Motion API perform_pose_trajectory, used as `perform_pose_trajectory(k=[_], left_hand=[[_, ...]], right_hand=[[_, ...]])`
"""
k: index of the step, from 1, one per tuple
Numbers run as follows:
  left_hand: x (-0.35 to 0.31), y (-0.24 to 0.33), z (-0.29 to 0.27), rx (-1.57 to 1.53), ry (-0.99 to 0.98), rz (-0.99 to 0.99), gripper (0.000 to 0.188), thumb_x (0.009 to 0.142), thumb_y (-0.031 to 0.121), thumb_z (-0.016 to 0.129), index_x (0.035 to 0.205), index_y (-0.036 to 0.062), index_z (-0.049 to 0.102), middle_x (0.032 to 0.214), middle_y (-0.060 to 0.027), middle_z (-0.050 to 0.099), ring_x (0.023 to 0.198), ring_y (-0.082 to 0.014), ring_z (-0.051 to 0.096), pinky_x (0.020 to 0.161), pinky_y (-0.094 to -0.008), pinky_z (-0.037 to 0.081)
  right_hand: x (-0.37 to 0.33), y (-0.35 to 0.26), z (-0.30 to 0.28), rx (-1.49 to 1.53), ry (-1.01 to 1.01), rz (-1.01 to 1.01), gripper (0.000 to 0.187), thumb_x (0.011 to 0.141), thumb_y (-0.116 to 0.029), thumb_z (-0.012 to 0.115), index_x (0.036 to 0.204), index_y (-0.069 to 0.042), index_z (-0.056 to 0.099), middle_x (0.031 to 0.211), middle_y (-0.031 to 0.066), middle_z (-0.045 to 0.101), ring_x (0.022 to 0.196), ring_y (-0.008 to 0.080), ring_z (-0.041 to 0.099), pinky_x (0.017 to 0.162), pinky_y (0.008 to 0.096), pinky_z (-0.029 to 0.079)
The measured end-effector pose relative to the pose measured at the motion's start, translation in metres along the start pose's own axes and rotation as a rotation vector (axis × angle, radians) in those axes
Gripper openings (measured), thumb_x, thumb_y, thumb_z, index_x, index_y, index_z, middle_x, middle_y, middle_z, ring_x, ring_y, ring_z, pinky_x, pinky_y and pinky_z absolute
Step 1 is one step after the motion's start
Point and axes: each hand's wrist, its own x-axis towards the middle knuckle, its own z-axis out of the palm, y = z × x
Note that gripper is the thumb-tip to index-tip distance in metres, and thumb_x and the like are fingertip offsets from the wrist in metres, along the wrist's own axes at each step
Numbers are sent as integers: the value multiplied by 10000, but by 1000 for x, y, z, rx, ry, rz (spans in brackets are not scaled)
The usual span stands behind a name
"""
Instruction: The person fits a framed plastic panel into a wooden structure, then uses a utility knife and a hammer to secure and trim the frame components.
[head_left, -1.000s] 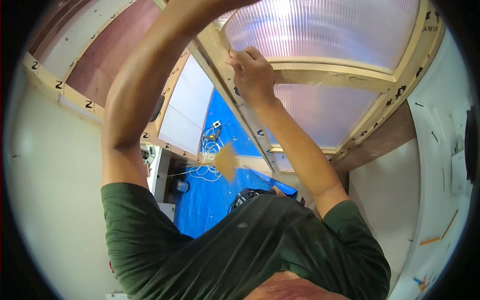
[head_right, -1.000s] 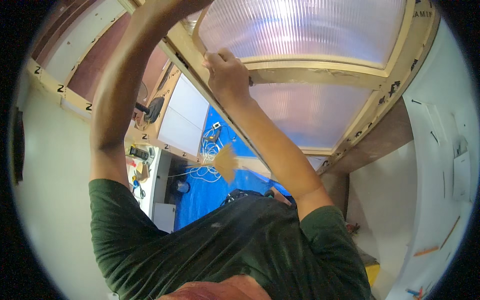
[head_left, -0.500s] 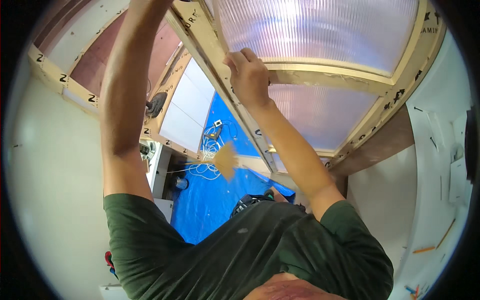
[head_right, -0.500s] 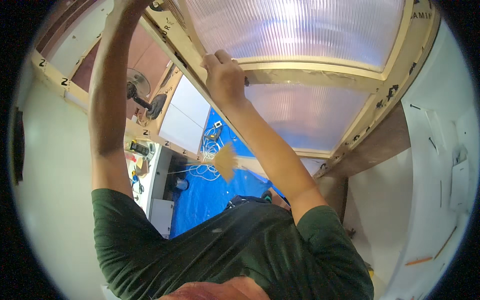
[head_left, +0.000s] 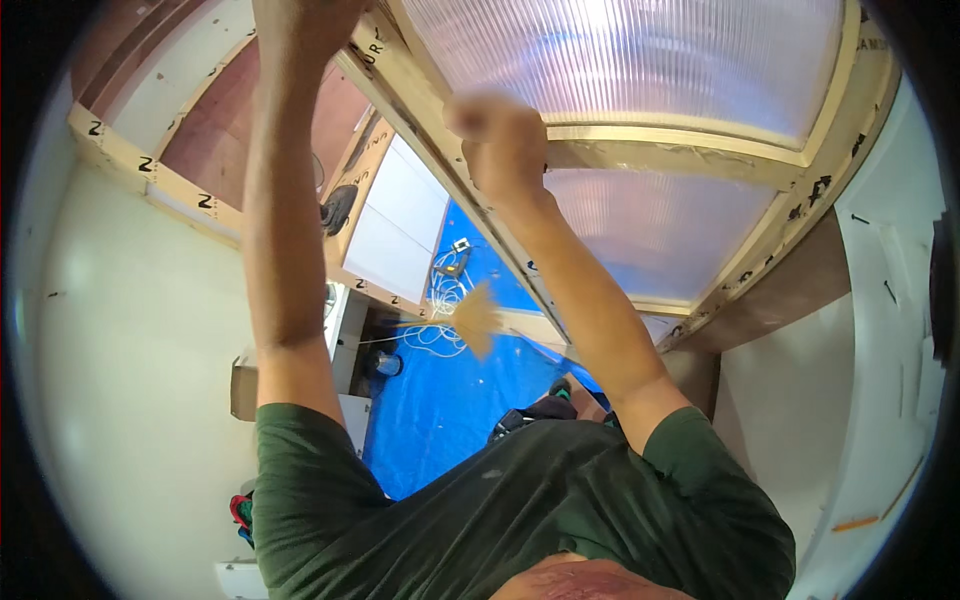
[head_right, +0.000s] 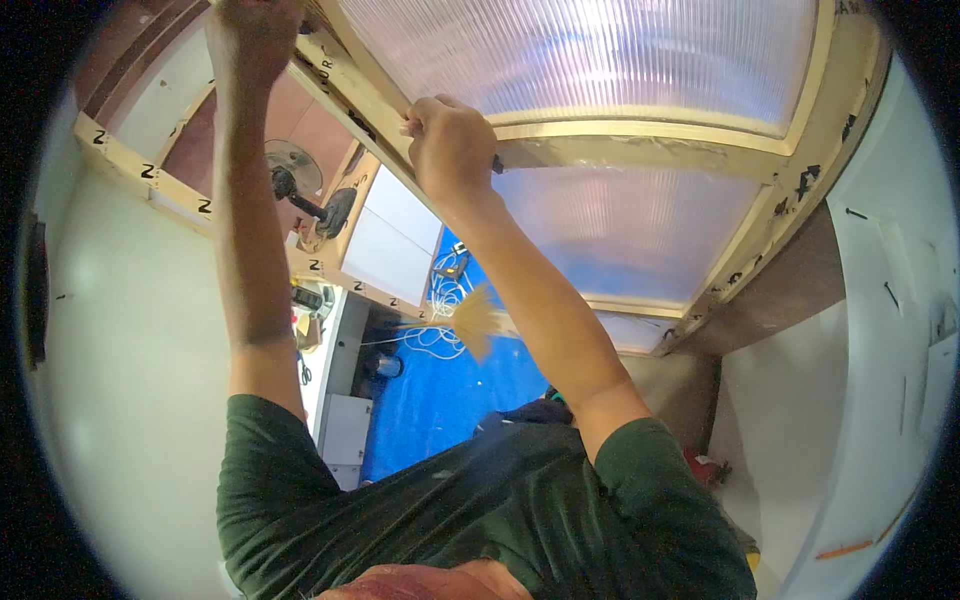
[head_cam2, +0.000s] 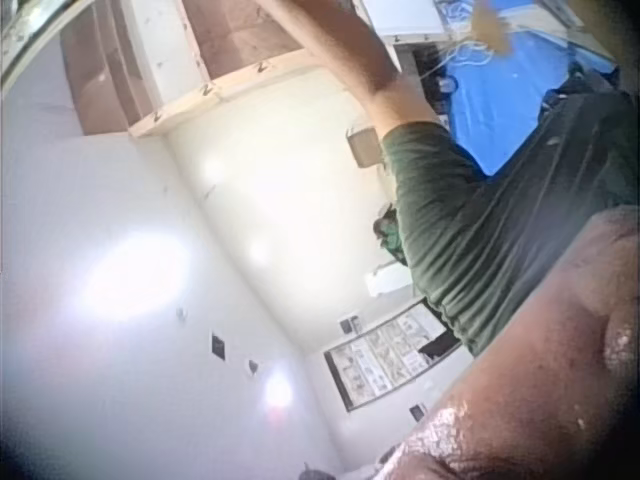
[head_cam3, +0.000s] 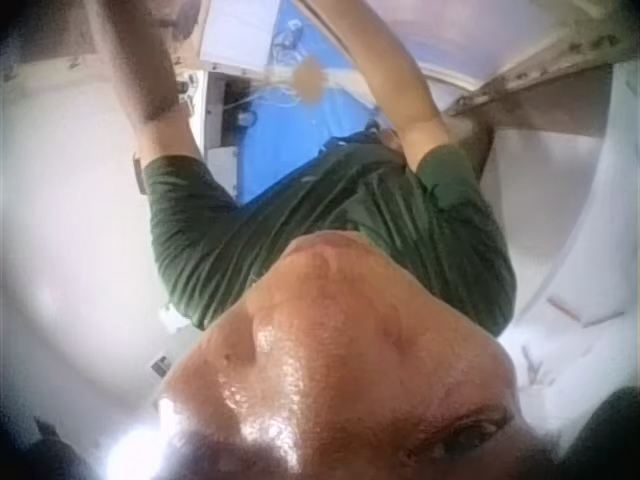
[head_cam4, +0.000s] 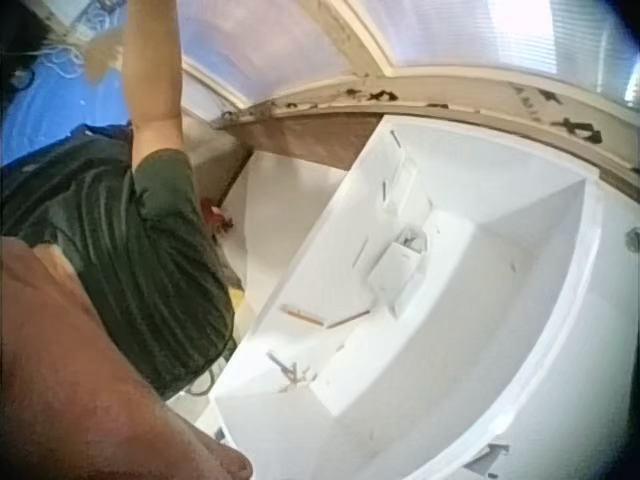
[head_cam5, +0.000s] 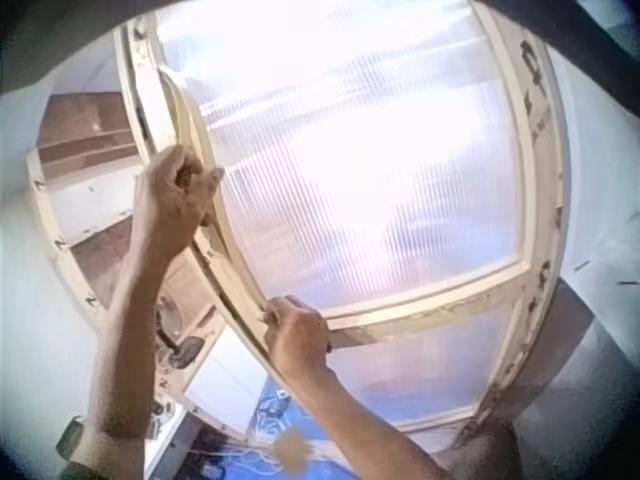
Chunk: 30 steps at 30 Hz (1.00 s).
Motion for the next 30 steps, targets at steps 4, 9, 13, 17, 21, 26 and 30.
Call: perform_pose_trajectory(k=[4,9,13,17,21,26,30], left_hand=[[-64,-21,2,37,21,-82,511,819,232,872,1182,-18,614,1292,-173,546,1218,-327,490,997,-454,463],[-151,-30,33,257,112,-73,1046,773,179,838,1552,-87,192,1376,-340,421,1318,-451,446,1170,-488,334],[-159,-45,58,94,102,-163,1179,770,149,820,1615,-97,36,1474,-364,369,1422,-491,370,1228,-473,280],[-165,-41,62,55,111,-241,1176,761,93,782,1619,-106,2,1535,-363,333,1447,-473,366,1225,-466,298],[-161,-33,76,101,185,-253,1120,747,82,763,1611,-115,79,1533,-353,349,1431,-460,393,1218,-464,310],[-157,-31,79,119,235,-230,1092,738,92,764,1602,-121,131,1524,-331,367,1414,-418,428,1210,-435,325],[-158,-34,78,-76,303,-263,1079,733,96,774,1597,-120,165,1524,-324,412,1398,-395,470,1185,-430,367]], right_hand=[[2,-2,1,-20,9,-9,47,816,-40,735,849,-60,761,848,128,740,774,345,721,691,453,559],[-8,1,6,-122,21,-137,118,837,-57,724,951,-39,750,869,115,720,759,345,715,679,450,563],[-16,7,-6,-121,-64,-244,164,865,-60,671,1013,-35,735,959,126,666,805,348,707,686,451,559],[-23,11,-28,-262,-184,-383,185,886,-89,614,1014,-21,729,987,106,606,920,295,660,783,438,531],[-23,14,-31,-422,-233,-407,214,893,-139,625,1029,-14,734,976,68,581,1018,256,569,889,418,477],[-25,20,-27,-500,-183,-474,236,878,-165,629,1025,-15,737,972,57,564,984,255,546,858,417,466],[-26,23,-27,-469,-194,-509,255,888,-167,619,1055,-10,732,977,55,565,984,251,546,857,418,462]])
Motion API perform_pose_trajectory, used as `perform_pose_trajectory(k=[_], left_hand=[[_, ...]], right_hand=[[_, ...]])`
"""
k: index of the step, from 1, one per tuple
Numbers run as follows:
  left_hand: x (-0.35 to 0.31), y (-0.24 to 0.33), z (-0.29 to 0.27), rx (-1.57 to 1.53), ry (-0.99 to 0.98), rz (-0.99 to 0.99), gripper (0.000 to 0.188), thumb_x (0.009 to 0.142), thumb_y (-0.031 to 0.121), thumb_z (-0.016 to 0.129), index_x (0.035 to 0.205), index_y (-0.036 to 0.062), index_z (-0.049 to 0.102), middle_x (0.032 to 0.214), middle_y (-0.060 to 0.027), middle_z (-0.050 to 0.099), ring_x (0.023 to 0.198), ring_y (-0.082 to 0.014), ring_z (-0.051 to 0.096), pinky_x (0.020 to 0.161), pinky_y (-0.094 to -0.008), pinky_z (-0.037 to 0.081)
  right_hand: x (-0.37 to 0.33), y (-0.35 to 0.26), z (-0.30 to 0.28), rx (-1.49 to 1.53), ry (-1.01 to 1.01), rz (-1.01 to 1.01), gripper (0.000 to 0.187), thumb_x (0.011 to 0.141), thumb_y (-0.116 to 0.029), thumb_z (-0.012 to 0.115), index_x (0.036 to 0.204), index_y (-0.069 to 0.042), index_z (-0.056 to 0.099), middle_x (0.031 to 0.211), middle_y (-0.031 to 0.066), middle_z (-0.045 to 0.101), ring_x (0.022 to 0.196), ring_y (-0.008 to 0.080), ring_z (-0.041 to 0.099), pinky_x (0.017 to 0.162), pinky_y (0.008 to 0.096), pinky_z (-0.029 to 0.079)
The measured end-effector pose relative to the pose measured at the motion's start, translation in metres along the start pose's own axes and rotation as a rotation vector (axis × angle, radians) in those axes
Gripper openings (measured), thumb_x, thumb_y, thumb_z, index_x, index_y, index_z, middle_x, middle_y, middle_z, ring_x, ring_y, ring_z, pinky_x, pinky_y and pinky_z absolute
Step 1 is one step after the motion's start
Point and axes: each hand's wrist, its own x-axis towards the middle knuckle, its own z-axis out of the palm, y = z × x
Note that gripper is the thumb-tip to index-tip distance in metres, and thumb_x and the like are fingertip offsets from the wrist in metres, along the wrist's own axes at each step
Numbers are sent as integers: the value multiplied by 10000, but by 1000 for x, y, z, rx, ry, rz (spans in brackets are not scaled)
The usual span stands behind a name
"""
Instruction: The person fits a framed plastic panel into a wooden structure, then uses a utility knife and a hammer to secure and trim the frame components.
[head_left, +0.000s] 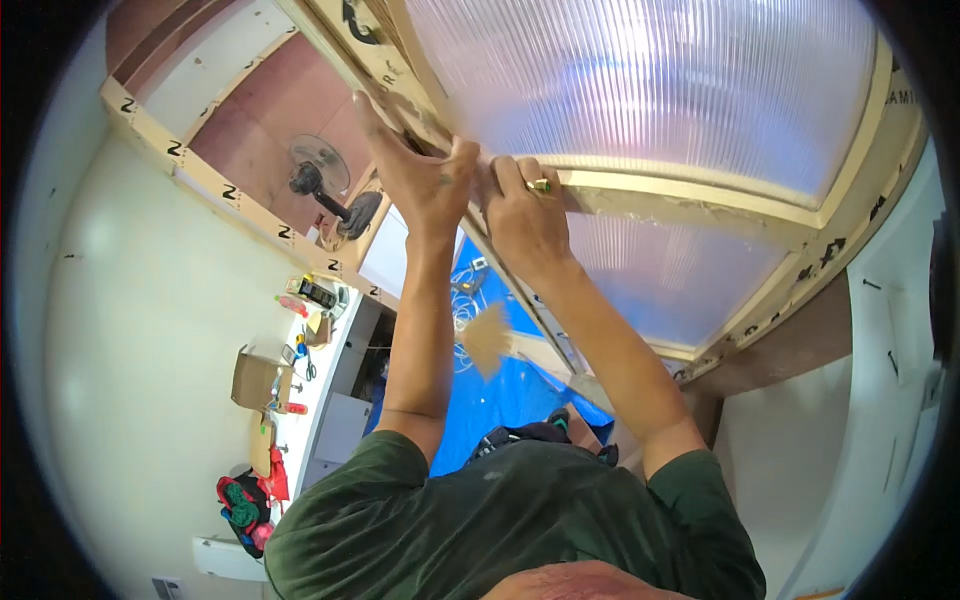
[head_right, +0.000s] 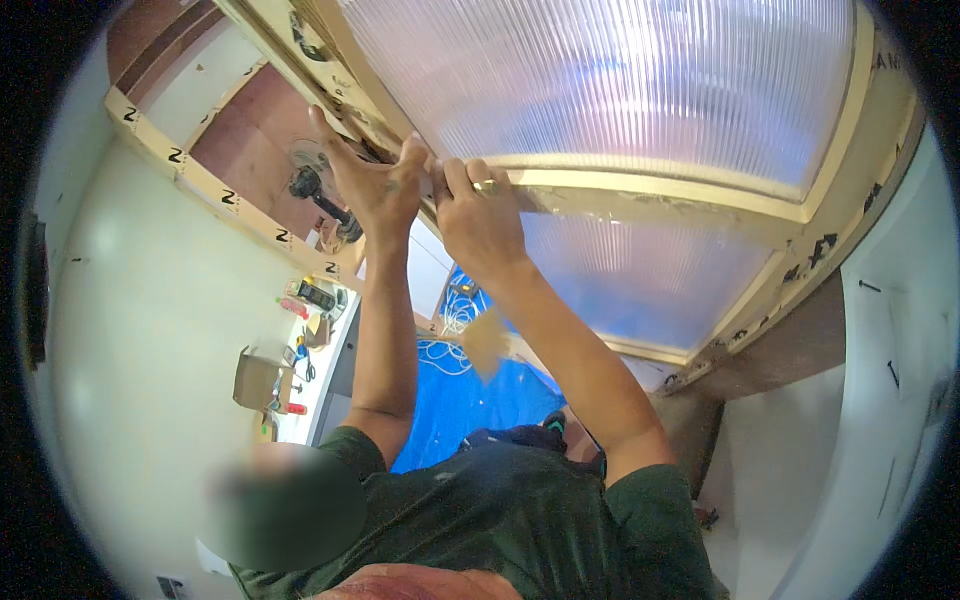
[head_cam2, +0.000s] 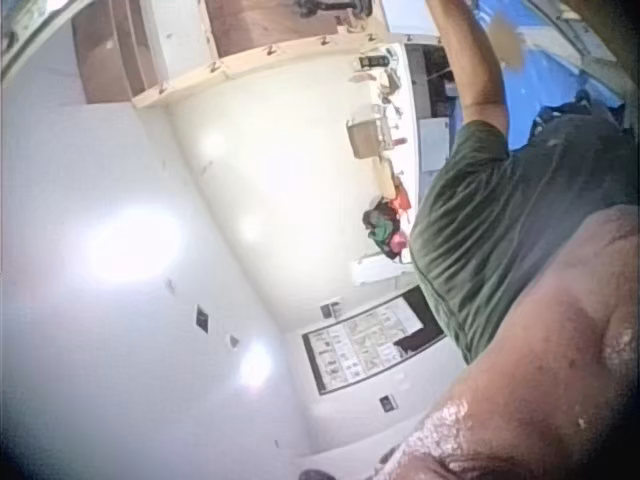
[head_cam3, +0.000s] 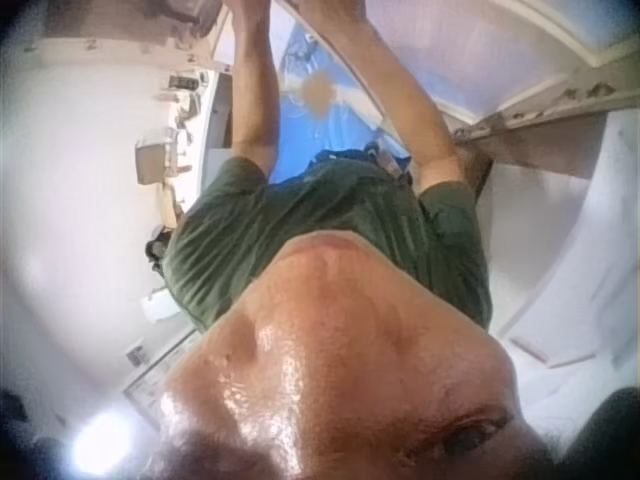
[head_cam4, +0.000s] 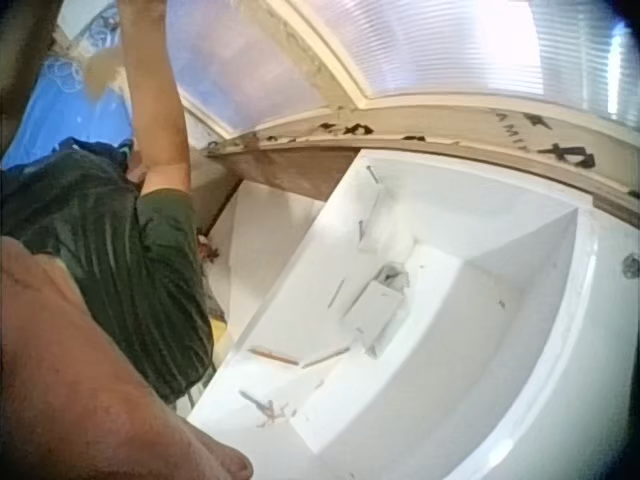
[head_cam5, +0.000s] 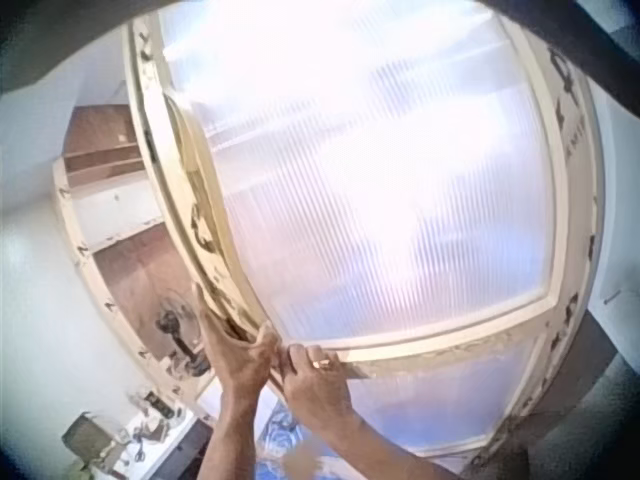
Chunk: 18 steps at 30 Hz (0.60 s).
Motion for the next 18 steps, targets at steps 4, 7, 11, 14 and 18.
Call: perform_pose_trajectory(k=[4,7,11,14,18], left_hand=[[6,1,3,96,67,3,1086,739,110,786,1606,-100,167,1525,-310,418,1381,-378,493,1166,-416,391],[22,6,3,-57,101,15,1081,744,115,782,1607,-100,168,1514,-303,421,1371,-358,492,1156,-418,398],[44,8,2,-70,95,91,1055,765,76,772,1604,-100,158,1470,-278,469,1286,-317,566,1070,-399,479],[38,28,-3,-179,31,6,1012,792,24,748,1599,-100,149,1407,-241,522,1162,-259,636,967,-347,536],[36,28,-3,-214,0,-55,965,806,-5,743,1588,-73,182,1339,-205,571,1063,-208,664,908,-306,554]], right_hand=[[0,0,-3,60,-65,27,273,887,-122,624,1131,-34,709,1034,65,581,997,279,544,878,429,438],[2,-1,-9,48,-76,29,292,886,-125,644,1159,-37,695,1059,68,592,1018,279,548,878,425,438],[4,-1,-7,70,-52,40,252,909,-138,659,1141,-48,697,1048,70,620,1002,282,559,867,425,446],[6,-5,-8,104,5,92,237,917,-155,678,1139,-76,707,984,57,649,943,275,583,843,431,449],[13,-16,5,147,215,190,246,903,-166,688,1132,-83,721,966,57,665,869,251,629,766,419,445]])
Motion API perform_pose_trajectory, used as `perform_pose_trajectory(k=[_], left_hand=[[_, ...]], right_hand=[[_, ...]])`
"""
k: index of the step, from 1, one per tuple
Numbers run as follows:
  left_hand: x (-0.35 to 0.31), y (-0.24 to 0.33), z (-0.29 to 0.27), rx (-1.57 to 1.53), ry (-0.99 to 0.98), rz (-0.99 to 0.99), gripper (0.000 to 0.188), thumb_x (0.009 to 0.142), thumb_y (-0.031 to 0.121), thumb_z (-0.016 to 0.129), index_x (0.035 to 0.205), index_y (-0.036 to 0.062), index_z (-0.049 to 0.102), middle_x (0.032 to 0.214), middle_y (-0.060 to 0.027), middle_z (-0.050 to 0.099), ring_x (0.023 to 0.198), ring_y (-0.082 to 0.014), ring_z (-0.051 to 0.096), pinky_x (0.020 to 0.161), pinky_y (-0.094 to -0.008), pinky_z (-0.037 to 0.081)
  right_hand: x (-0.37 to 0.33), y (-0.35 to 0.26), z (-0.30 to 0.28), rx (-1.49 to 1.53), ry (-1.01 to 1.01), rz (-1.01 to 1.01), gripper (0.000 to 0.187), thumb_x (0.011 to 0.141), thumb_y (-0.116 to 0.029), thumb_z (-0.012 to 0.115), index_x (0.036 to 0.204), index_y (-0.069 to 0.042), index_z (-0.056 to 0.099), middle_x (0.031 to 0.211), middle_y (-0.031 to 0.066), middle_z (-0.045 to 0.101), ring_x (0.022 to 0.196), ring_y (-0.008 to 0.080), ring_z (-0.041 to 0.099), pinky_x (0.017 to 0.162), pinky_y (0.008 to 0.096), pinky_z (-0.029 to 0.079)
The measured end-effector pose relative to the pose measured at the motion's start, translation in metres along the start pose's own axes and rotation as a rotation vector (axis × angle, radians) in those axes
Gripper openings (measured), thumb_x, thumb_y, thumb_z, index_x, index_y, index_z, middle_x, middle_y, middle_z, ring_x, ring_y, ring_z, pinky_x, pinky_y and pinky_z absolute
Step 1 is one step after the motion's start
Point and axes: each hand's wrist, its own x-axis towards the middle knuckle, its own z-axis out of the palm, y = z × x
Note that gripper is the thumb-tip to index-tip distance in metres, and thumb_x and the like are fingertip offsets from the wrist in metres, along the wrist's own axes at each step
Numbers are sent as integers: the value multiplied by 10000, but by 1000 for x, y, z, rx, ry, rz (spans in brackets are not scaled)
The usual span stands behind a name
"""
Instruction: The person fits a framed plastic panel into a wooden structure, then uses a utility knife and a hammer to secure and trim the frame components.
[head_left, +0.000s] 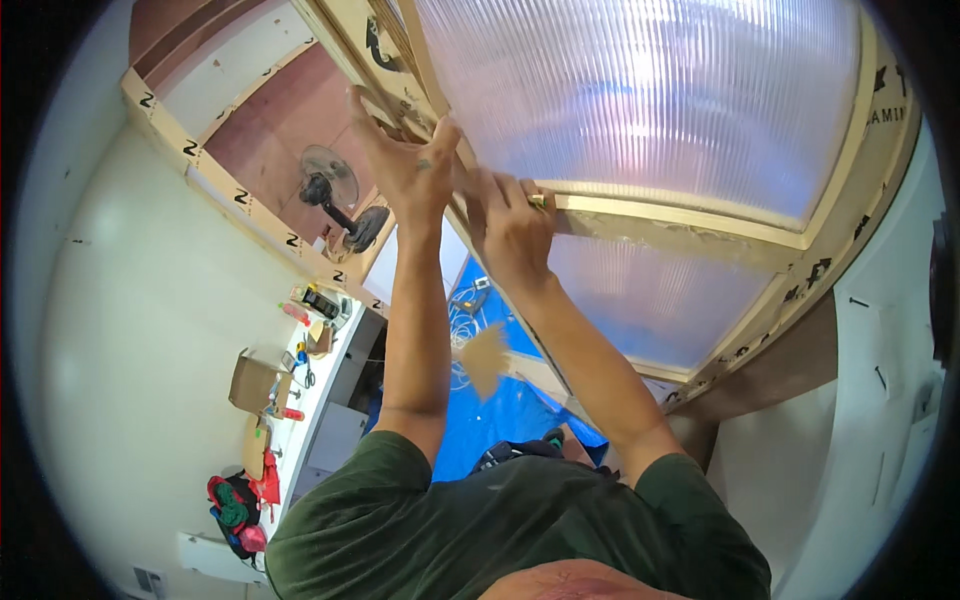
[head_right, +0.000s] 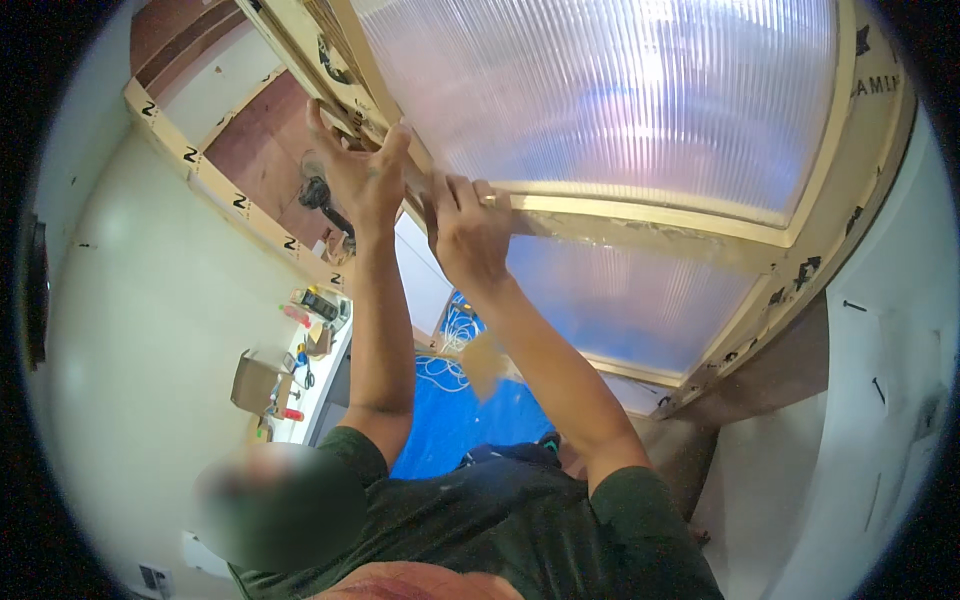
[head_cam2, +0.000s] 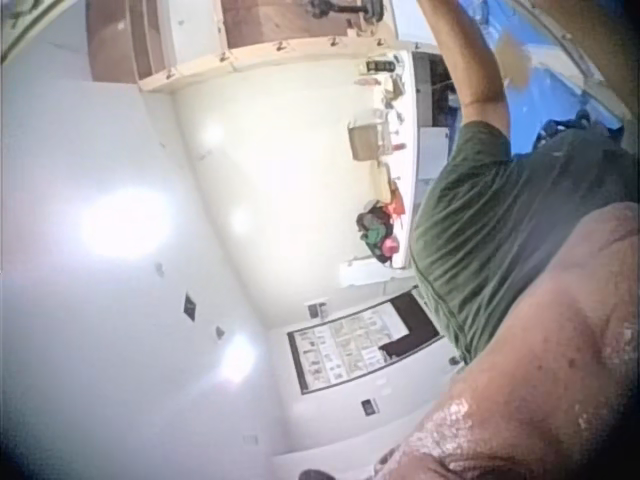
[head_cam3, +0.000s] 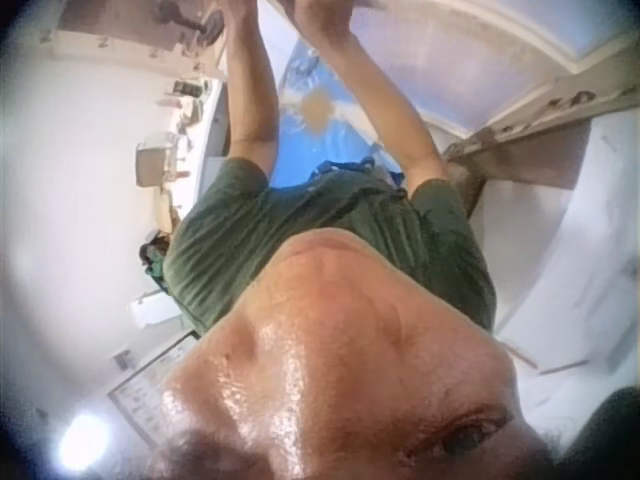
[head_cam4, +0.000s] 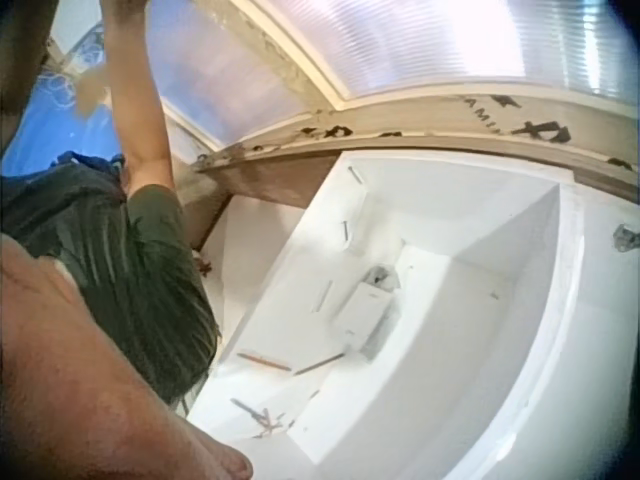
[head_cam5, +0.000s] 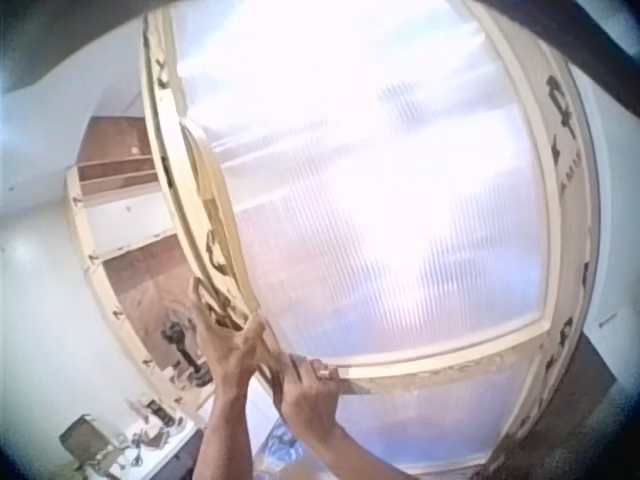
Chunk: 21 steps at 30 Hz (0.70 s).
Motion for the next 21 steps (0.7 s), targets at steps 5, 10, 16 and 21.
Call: perform_pose_trajectory(k=[5,10,16,21], left_hand=[[6,-14,9,199,76,118,989,775,87,790,1566,-80,220,1280,-219,615,1080,-276,658,967,-372,532],[4,-19,-9,317,67,109,985,778,187,801,1548,-91,252,1266,-268,606,1096,-317,650,969,-401,525],[6,-2,-9,403,60,87,1033,769,168,801,1601,1,213,1305,-252,634,1116,-312,688,985,-406,538],[11,-7,-14,281,141,16,1062,766,169,800,1617,22,182,1300,-257,641,1109,-325,704,961,-401,556]], right_hand=[[7,-3,21,-19,88,38,263,909,-144,692,1160,-66,692,1000,56,678,868,231,670,781,414,429],[5,-10,16,-10,-66,-32,351,924,-188,692,1238,-38,646,1065,77,649,895,253,659,768,424,406],[16,-10,-17,279,-210,117,452,912,-151,671,1308,61,617,1157,173,631,922,336,675,841,482,527],[164,-33,-54,376,153,-160,582,911,-106,700,1454,-9,513,1210,236,627,908,401,700,728,446,598]])
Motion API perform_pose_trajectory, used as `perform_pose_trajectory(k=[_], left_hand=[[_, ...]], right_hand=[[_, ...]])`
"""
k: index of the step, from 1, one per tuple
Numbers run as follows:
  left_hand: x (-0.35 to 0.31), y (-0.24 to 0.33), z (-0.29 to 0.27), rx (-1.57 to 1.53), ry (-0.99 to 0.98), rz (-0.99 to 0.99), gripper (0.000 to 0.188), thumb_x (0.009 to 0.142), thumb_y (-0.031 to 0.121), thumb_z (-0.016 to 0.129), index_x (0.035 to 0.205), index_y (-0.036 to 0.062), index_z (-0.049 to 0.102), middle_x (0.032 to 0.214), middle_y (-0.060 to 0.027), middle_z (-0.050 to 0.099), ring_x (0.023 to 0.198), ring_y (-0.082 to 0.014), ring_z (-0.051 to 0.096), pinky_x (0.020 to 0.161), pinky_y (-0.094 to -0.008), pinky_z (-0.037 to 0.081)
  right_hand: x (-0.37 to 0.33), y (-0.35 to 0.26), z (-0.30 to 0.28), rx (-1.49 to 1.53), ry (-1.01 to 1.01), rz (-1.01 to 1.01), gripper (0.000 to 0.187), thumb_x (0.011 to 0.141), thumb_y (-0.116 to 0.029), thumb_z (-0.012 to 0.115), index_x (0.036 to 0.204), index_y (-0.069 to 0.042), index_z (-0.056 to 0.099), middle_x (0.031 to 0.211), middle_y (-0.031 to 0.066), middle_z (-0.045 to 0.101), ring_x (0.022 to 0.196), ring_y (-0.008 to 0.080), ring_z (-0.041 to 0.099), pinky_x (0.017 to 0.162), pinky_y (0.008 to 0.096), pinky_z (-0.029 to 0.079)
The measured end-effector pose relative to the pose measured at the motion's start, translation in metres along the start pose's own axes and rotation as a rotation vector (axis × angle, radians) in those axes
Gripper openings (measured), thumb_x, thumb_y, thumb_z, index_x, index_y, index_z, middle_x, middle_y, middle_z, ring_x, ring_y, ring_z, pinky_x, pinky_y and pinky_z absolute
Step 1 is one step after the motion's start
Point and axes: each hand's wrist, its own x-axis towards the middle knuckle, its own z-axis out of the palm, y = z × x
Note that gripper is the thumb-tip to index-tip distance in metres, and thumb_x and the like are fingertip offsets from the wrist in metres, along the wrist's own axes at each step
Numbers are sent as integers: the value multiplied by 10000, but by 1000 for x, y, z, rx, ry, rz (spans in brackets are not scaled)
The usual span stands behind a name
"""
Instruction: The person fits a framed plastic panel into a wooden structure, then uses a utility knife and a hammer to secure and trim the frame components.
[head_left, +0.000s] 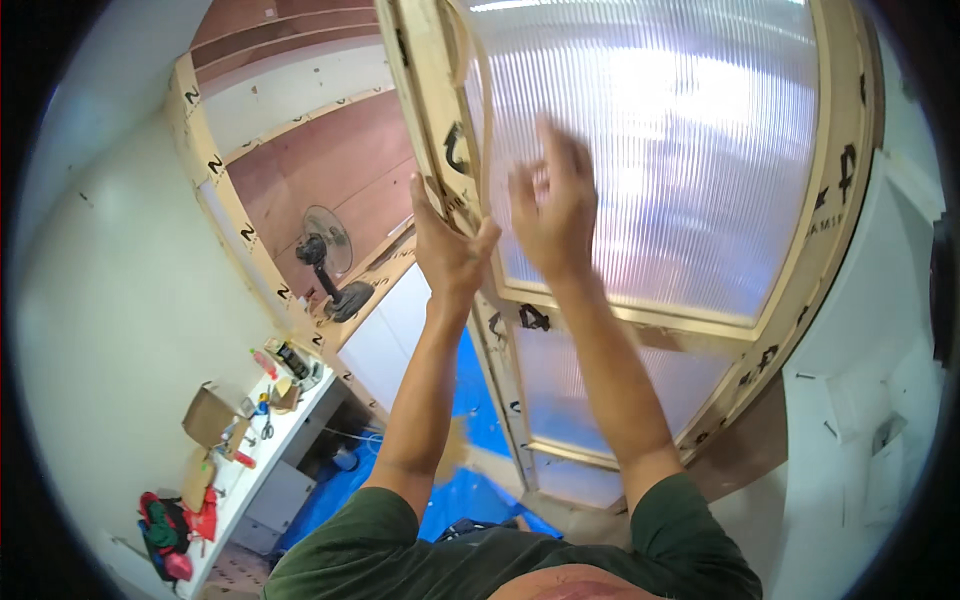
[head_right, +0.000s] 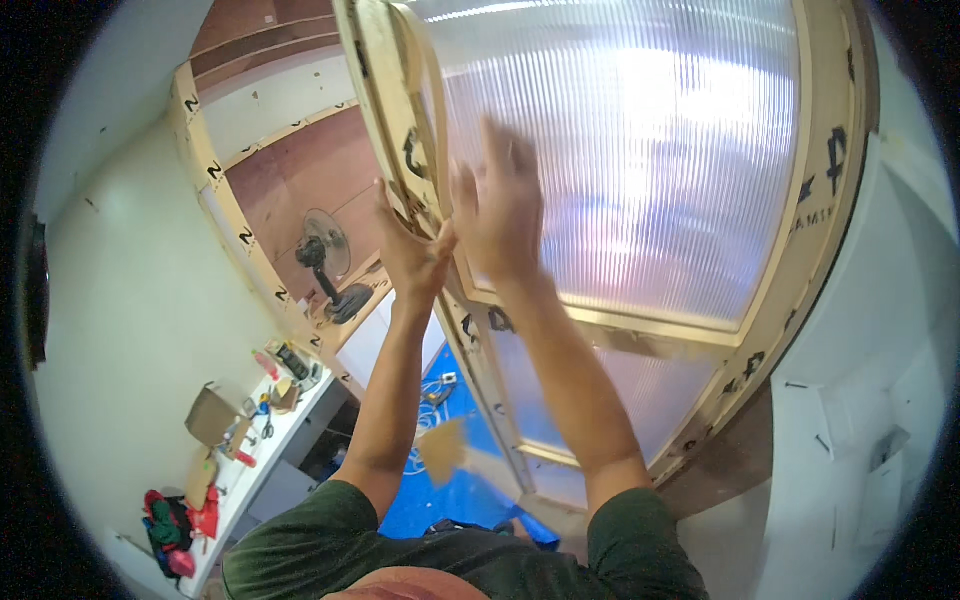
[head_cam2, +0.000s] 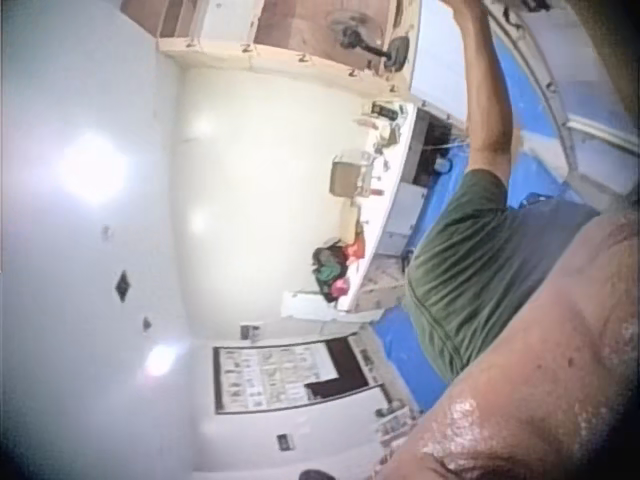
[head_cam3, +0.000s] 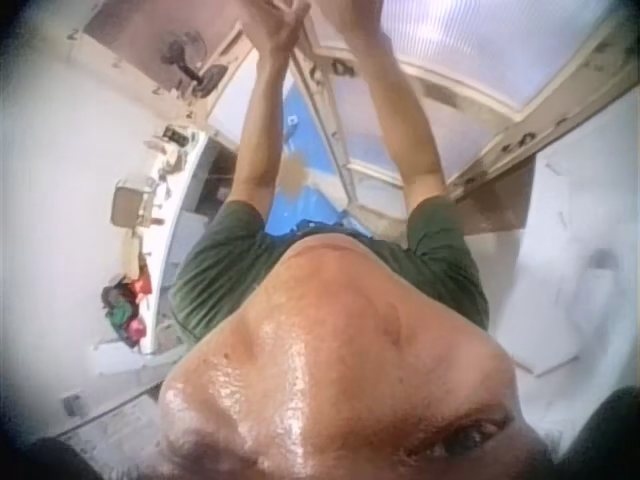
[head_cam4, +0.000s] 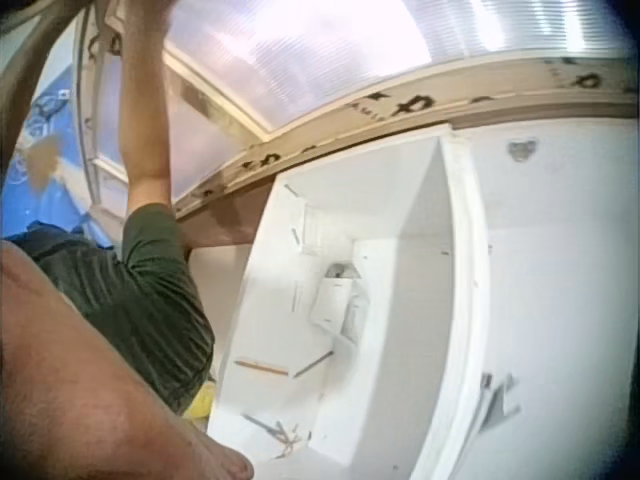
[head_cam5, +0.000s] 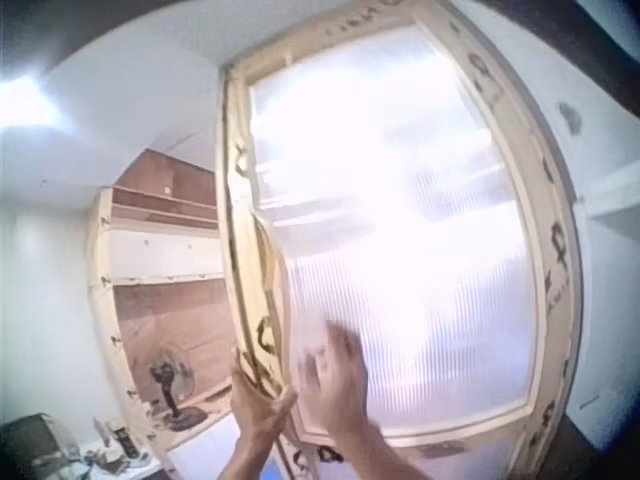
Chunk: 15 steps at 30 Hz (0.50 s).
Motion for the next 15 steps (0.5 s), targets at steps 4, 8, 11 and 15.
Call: perform_pose_trajectory(k=[4,8,11,15], left_hand=[[-4,13,9,0,-6,-39,1066,741,157,795,1614,35,196,1300,-262,643,1081,-371,716,943,-428,570],[3,11,6,105,49,1,1076,731,167,799,1612,31,197,1294,-268,649,1073,-378,720,943,-431,574],[10,17,-1,50,0,-103,1074,732,161,799,1611,26,197,1291,-280,647,1077,-381,719,945,-428,574],[19,16,5,-49,83,14,1092,740,162,815,1615,27,176,1260,-280,654,1048,-369,723,923,-419,582]], right_hand=[[92,7,31,-260,-65,-147,657,858,-65,707,1478,-37,489,1245,243,638,938,404,723,750,452,606],[132,2,29,-389,68,-184,651,770,21,668,1402,-102,576,1272,148,610,1106,367,661,895,491,567],[148,5,13,-528,147,-381,704,713,52,659,1391,-129,606,1229,92,591,1092,301,630,932,449,538],[157,9,2,-396,60,-452,591,708,26,672,1287,-91,679,1236,122,594,1094,336,622,902,465,526]])
